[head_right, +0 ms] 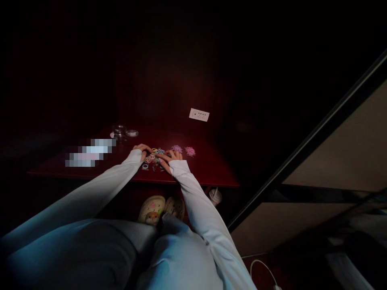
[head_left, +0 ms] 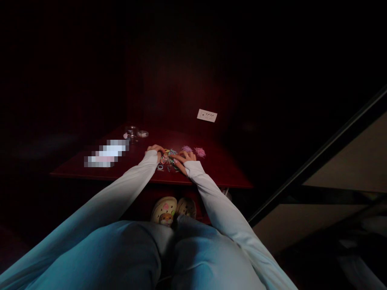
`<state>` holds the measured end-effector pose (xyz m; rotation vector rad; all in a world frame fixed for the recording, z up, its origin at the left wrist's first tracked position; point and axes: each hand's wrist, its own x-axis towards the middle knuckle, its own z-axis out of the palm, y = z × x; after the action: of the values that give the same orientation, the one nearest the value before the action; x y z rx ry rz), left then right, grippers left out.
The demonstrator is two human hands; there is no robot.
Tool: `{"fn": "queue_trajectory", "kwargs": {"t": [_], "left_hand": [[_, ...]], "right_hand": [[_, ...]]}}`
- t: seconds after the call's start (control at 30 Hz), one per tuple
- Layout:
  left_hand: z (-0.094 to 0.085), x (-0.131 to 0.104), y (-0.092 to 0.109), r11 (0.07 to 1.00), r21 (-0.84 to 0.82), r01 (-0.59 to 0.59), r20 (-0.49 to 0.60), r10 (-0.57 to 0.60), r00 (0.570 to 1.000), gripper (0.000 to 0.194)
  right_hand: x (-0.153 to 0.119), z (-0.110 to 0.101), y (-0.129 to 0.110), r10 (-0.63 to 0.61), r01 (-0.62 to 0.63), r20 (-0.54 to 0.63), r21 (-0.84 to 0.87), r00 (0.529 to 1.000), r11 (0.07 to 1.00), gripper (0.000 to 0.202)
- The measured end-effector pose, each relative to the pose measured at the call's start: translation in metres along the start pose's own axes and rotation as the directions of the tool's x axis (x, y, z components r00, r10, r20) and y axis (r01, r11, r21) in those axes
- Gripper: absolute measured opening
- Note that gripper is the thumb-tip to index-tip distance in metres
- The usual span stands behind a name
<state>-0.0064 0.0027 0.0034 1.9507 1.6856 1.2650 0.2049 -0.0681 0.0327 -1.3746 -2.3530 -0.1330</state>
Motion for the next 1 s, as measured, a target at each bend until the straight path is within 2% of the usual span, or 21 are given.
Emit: {"fn": "queue_trajectory", "kwargs": {"t": [0.17,0.37,0.63,0.8,1.0], "left_hand": [[-0.001,-0.001,0.002,0.998,0.005,-0.069,0.073,0.069,0.995,0.032],[0.002,-0.002,-0.001,0.996,-0.032,-0.089,0.037,0.09,0.995,0.031],[0.0,-0.005,0.002,0.984,-0.061,-0.168,0.09,0.173,0.981,0.026],[0.002,-0.008,0.005,0.992,-0.029,-0.123,0.083,0.125,0.989,0.026],[0.005,0.0,-0.002,0.991,-0.01,-0.136,0.085,0.136,0.987,0.026]], "right_hand": [[0.0,0.0,-0.003,0.013,-0.01,0.039,-0.063,0.999,0.998,0.042],[0.001,0.004,0.0,0.075,-0.079,-0.045,-0.073,0.996,0.994,0.043],[-0.001,-0.002,0.001,0.071,-0.072,-0.071,-0.021,0.995,0.997,0.044],[0.0,0.004,0.003,0.043,-0.044,-0.042,-0.018,0.998,0.999,0.043],[0.001,0.007,0.009,0.055,-0.054,-0.099,0.005,0.994,0.999,0.044]]}}
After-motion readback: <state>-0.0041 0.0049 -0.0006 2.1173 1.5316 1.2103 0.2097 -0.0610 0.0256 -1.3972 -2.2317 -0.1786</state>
